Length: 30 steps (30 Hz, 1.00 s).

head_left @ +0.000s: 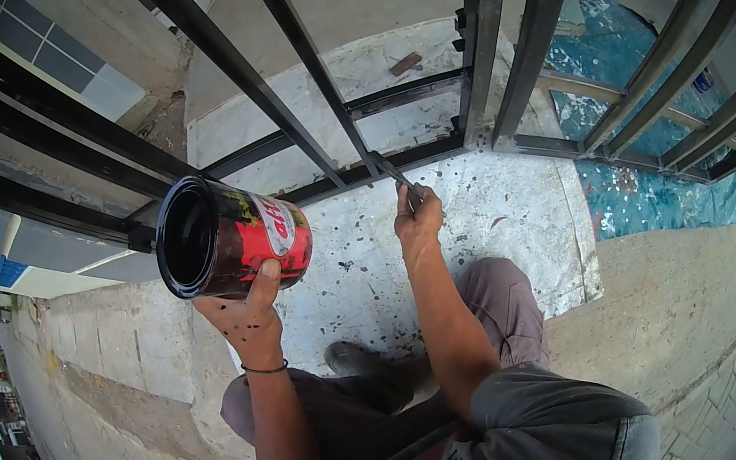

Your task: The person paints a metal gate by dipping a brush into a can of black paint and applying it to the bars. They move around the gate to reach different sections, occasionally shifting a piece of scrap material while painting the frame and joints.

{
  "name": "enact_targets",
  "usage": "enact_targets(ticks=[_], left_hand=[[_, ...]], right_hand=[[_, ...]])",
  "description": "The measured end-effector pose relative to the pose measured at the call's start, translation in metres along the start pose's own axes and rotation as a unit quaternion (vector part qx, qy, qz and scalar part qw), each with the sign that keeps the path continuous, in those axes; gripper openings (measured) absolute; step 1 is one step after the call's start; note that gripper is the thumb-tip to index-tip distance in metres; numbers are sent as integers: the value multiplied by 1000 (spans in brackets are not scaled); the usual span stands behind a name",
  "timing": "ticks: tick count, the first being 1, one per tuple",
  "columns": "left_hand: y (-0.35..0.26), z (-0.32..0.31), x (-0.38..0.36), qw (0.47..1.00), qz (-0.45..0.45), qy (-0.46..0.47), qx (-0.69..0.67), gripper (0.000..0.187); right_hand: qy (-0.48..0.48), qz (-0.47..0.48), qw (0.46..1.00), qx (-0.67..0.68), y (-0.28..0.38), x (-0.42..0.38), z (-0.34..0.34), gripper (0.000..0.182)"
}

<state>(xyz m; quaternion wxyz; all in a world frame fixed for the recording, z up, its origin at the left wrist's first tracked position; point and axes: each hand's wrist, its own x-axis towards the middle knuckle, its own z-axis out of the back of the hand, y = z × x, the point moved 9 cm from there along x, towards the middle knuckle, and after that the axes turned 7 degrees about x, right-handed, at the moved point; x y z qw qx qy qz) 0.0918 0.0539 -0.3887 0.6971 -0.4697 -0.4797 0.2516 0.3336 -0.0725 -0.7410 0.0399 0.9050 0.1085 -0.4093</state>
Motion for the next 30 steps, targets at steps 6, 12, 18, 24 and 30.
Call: enact_targets(ticks=[6,12,18,24,30], left_hand=[[-3,-4,5,999,-33,25,-19,84],[2,-1,3,999,8,15,-35,96],[-10,-2,3,999,-24,3,-30,84],[-1,4,6,999,-34,1,-23,83],[-10,-2,7,998,-42,12,-38,84]], right_hand=[[-8,44,997,-65,-8,33,18,8],[-63,236,936,-253,24,9,12,10],[46,136,978,-152,-5,-41,-58,9],[178,92,973,-113,22,-92,-99,12],[229,102,962,-112,52,-64,-123,11]])
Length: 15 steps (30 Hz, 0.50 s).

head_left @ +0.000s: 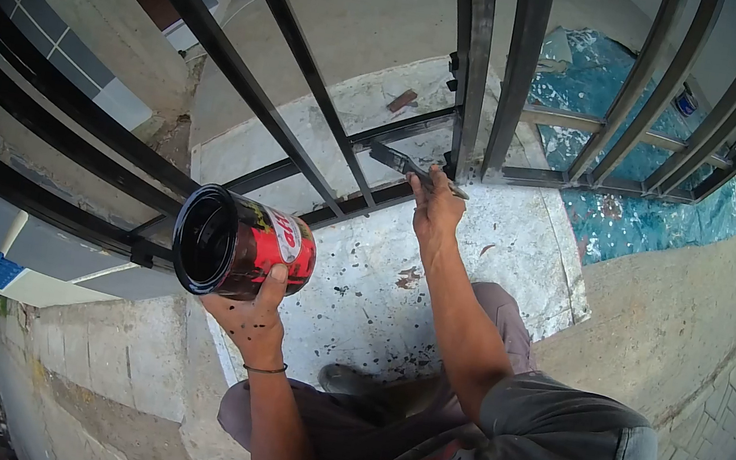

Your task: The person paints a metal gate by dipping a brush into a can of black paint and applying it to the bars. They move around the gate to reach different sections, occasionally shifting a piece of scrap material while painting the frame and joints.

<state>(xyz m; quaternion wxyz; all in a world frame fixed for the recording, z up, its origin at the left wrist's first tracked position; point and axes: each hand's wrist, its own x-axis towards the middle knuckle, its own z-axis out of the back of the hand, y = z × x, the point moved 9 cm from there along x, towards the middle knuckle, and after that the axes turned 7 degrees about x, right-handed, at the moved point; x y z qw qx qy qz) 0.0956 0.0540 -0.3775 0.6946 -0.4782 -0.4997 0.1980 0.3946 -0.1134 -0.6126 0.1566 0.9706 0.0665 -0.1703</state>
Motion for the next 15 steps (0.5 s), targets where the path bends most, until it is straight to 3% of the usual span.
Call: enact_targets(ticks=[3,8,11,15], left_hand=[[9,3,0,999,37,-1,-10,98],[8,3,0,999,42,-10,-6,98],[14,6,2,999,46,-16,-5,97],[8,3,2,999,32,-6,-17,97]], right_hand=[[51,8,998,-44,-18,5,-31,11],[39,143,983,-104,7,-3,-42,19],[99,128,974,-157,-4,-23,-61,25],[43,218,955,-194,15,-21,-62,25]])
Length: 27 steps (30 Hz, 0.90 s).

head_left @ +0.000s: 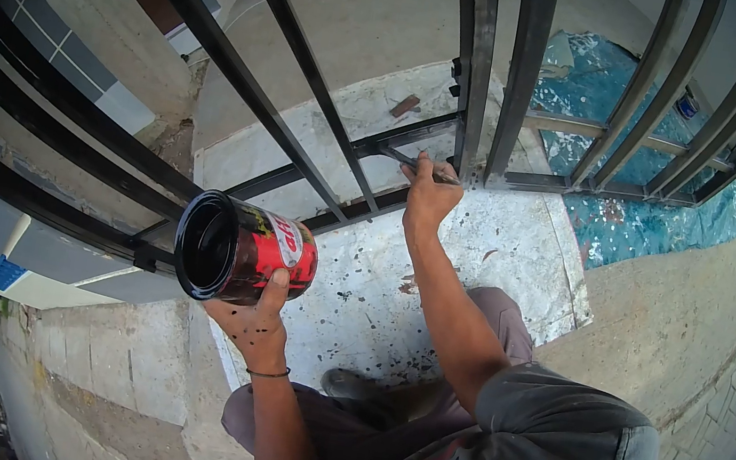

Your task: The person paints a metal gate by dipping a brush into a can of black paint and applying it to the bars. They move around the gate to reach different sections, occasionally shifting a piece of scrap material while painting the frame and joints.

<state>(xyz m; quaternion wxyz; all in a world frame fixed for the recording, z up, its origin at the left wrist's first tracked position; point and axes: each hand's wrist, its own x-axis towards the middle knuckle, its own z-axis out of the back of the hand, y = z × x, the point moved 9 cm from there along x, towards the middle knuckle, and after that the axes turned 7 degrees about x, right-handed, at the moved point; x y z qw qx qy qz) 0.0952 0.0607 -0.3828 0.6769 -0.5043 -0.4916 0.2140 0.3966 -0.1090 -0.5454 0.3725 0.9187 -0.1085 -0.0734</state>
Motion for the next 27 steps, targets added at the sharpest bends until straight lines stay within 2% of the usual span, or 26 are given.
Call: enact_targets(ticks=[4,7,9,10,12,13,14,16,20,22,24,25,27], left_hand=[[-2,2,-2,1000,-7,8,11,99],[-1,2,1,1000,15,-1,20,101],[-14,0,-1,998,-54,0,32,85],[-13,1,-2,998,-51,-2,32,85],[-9,1,-1,999,-40,2,21,84],[-8,0,-1,999,-41,4,19,84],[-7,0,0,999,-45,5,24,84],[-8,0,-2,998,-51,4,26,84],[-6,-3,-5,999,-40,6,29,86],[-6,-3,-7,999,-36,1,24,87],[-3,-4,-6,1000,5,3,28,99],[-4,-4,-5,1000,6,0,27,99],[-2,-5,-5,999,20,6,29,100]], right_hand=[[58,-65,996,21,-18,-10,-5,24],[12,-21,997,74,-7,25,22,21],[6,32,996,85,14,36,35,16],[7,32,996,82,16,34,41,16],[-9,168,985,-34,59,17,46,11],[-11,170,985,-33,62,12,51,11],[22,255,959,-125,73,0,47,5],[87,410,857,-300,84,-24,29,19],[108,420,845,-312,62,-20,9,24],[156,375,862,-303,44,-28,-5,26],[183,399,852,-285,47,-36,-4,26],[186,399,851,-286,50,-33,0,26],[132,414,851,-293,70,-26,17,25]])
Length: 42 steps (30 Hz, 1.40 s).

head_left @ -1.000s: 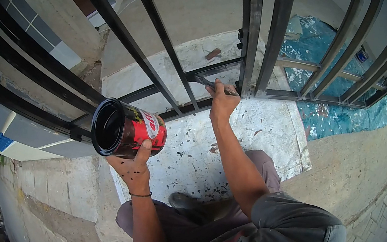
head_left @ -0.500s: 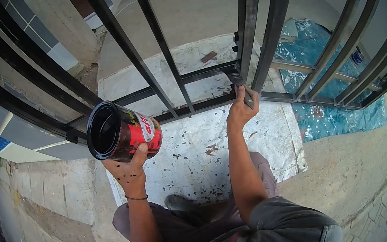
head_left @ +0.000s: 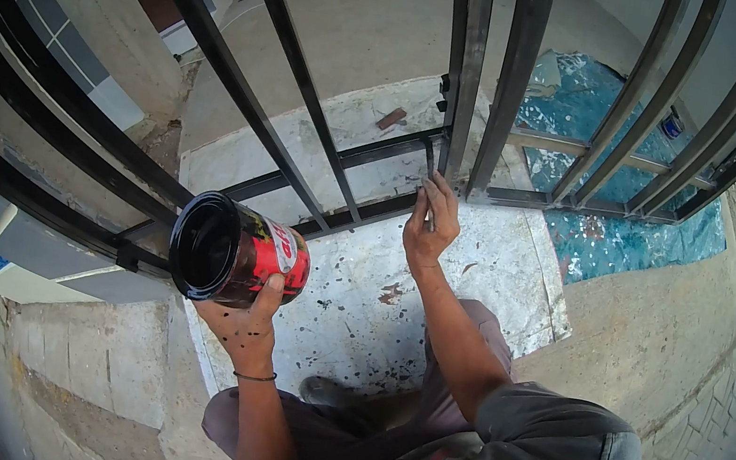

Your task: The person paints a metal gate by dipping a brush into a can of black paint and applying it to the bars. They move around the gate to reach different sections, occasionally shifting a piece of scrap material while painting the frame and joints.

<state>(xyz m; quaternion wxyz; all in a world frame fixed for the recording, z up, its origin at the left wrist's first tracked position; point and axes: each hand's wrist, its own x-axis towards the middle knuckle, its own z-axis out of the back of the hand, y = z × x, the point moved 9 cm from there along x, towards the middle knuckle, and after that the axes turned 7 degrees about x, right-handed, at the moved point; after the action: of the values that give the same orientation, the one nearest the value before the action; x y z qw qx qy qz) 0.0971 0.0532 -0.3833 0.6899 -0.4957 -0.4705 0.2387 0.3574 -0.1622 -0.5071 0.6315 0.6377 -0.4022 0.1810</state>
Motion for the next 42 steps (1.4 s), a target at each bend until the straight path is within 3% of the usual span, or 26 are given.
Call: enact_targets(ticks=[3,5,8,10,14,15,19,21,22,24,27,29,31,34,37,38,41,42], left_hand=[[5,0,-1,1000,16,0,-3,101],[9,-2,-1,1000,0,2,3,103],[9,-9,2,1000,-17,6,3,106],[11,-14,2,1000,-17,19,-1,110],[10,-24,2,999,-15,29,-41,112],[14,-25,2,999,-21,31,-27,113],[18,-27,0,999,-10,33,-12,114],[17,-27,-1,999,-10,31,-1,114],[16,-28,0,999,-13,30,9,113],[13,-29,1,999,-12,30,8,113],[11,-30,2,999,-11,27,12,112],[10,-29,-1,999,-11,28,19,113],[7,-30,0,999,-14,28,25,111],[2,-29,2,998,-26,27,45,110],[1,-30,2,999,-17,30,14,108],[-6,-30,3,999,-18,30,12,105],[-5,-32,3,999,-20,36,2,102],[-1,-31,3,1000,-13,28,-3,102]], right_hand=[[8,-31,999,-23,-16,7,-7,23],[99,-17,995,15,-5,-4,-23,24],[98,21,994,46,8,-1,-19,21],[1,-50,999,-20,0,-1,-11,17],[188,-11,977,97,21,-20,-55,19],[191,-7,977,98,22,-18,-51,19],[285,-119,931,195,-4,-10,-50,21],[157,-118,967,164,-30,17,-26,21],[159,-114,967,163,-33,20,-21,21],[25,11,999,18,-13,31,13,17],[17,2,999,-36,-9,19,8,16],[113,32,991,-62,-7,9,-20,20],[139,34,989,-40,-4,1,-31,19],[77,64,991,-83,11,12,-18,18],[117,-7,990,-81,-17,12,-22,18],[116,39,991,-58,-8,14,-21,17],[86,30,993,-76,-8,20,-10,18],[120,33,988,-91,-8,20,-15,16]])
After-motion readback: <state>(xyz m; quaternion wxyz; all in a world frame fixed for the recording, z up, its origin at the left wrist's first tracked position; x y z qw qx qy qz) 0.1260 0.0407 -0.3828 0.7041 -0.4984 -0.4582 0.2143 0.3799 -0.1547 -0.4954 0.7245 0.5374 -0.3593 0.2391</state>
